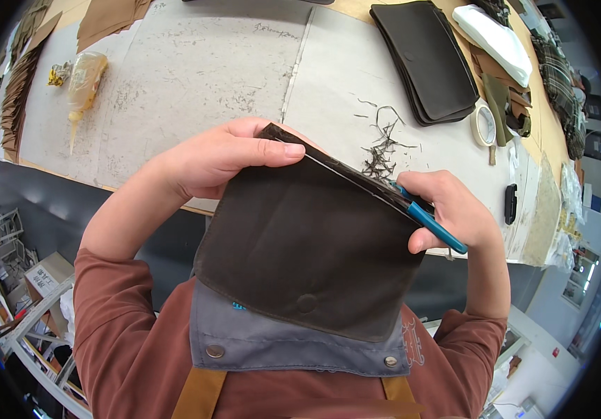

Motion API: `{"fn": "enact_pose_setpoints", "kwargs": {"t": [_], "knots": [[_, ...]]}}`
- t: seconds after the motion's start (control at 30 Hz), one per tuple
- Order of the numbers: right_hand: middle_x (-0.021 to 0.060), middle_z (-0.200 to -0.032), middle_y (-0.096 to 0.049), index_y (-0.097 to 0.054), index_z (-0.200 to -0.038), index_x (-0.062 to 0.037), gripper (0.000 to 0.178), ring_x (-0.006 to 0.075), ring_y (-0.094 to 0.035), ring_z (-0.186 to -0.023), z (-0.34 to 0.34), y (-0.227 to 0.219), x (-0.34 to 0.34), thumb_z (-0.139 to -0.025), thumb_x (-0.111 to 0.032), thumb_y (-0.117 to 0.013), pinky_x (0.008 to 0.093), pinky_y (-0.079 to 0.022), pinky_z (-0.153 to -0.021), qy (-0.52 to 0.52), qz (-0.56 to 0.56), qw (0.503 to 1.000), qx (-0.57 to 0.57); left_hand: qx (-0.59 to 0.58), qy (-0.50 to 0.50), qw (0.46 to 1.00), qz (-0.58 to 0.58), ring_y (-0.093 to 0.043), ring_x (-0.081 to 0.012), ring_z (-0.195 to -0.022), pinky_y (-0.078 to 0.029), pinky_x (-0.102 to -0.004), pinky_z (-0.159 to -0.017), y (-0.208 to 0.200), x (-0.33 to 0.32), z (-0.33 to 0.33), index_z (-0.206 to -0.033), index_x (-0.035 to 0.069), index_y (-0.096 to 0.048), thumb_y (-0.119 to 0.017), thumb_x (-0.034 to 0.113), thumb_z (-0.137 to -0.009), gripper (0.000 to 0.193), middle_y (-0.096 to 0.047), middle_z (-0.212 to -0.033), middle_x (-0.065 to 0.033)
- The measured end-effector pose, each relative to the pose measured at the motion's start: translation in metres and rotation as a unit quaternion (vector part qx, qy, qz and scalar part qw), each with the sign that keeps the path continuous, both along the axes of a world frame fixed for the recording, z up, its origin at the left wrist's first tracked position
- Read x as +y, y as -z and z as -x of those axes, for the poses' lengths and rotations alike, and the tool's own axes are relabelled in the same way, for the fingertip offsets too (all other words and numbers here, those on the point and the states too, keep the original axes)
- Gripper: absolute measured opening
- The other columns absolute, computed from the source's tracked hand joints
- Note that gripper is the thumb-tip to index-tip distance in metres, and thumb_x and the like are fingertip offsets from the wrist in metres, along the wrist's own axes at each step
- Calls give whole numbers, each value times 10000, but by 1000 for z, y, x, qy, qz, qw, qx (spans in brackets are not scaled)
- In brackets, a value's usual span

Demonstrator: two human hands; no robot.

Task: Trimming the excess edges of a leather pouch using scissors.

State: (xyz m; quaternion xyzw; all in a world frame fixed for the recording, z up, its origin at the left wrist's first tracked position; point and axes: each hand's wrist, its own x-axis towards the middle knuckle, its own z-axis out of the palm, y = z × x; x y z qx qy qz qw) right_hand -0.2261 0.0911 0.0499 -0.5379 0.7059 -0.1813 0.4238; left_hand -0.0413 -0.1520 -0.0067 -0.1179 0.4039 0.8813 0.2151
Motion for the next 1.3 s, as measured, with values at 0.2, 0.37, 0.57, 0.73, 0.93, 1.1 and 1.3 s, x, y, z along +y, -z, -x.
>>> {"fn": "enact_pose_setpoints", "kwargs": {"t": [0.2,0.37,0.57,0.73,0.93,1.1,1.3], "knots": [[105,-551,-415,-473,-710,-13,747,271,-417,-493,3,-1,5,-588,-719,-685,343,-372,-491,21,-3,1000,-16,7,-3,1000,-3,-613,-123,-888,-509,-249,-766,-2,5,7,-1138,-41,-555,-570,215,-903,348,-628,-1036,-92],[78,-541,-380,-471,-684,-18,716,214,-366,-490,2,-1,4,-565,-670,-742,314,-355,-481,48,-21,998,-41,10,-6,1000,-10,-611,-131,-901,-503,-260,-790,3,4,7,-1143,-42,-554,-569,213,-904,350,-627,-1042,-94],[63,-533,-364,-473,-674,-16,719,169,-349,-495,3,1,5,-524,-653,-773,293,-340,-470,53,3,998,-38,10,-1,1000,-9,-611,-133,-901,-501,-257,-794,2,4,8,-1145,-43,-554,-569,221,-904,358,-626,-1047,-96],[47,-521,-343,-438,-634,-23,724,157,-321,-488,4,3,8,-513,-653,-775,284,-323,-453,48,-4,999,-22,27,-4,1000,-11,-610,-194,-976,-484,-314,-870,3,6,9,-1153,-102,-539,-595,109,-838,384,-622,-1087,-163],[37,-508,-306,-411,-607,-38,715,142,-292,-479,4,6,10,-513,-643,-780,275,-298,-432,55,11,998,-15,23,5,1000,11,-605,-195,-987,-476,-318,-891,-2,6,11,-1156,-100,-540,-614,75,-803,401,-623,-1089,-157],[38,-504,-290,-419,-612,-41,708,142,-281,-478,5,8,14,-531,-649,-771,274,-287,-430,87,20,996,-18,14,7,1000,3,-607,-195,-986,-475,-311,-893,1,7,12,-1164,-98,-540,-612,91,-814,404,-623,-1093,-161],[85,-569,-384,-466,-737,-29,727,243,-389,-517,6,5,2,-604,-708,-685,321,-351,-499,40,48,998,-10,-2,6,1000,15,-612,-178,-953,-485,-289,-852,0,9,13,-1164,-89,-545,-616,118,-829,400,-630,-1070,-152]]}}
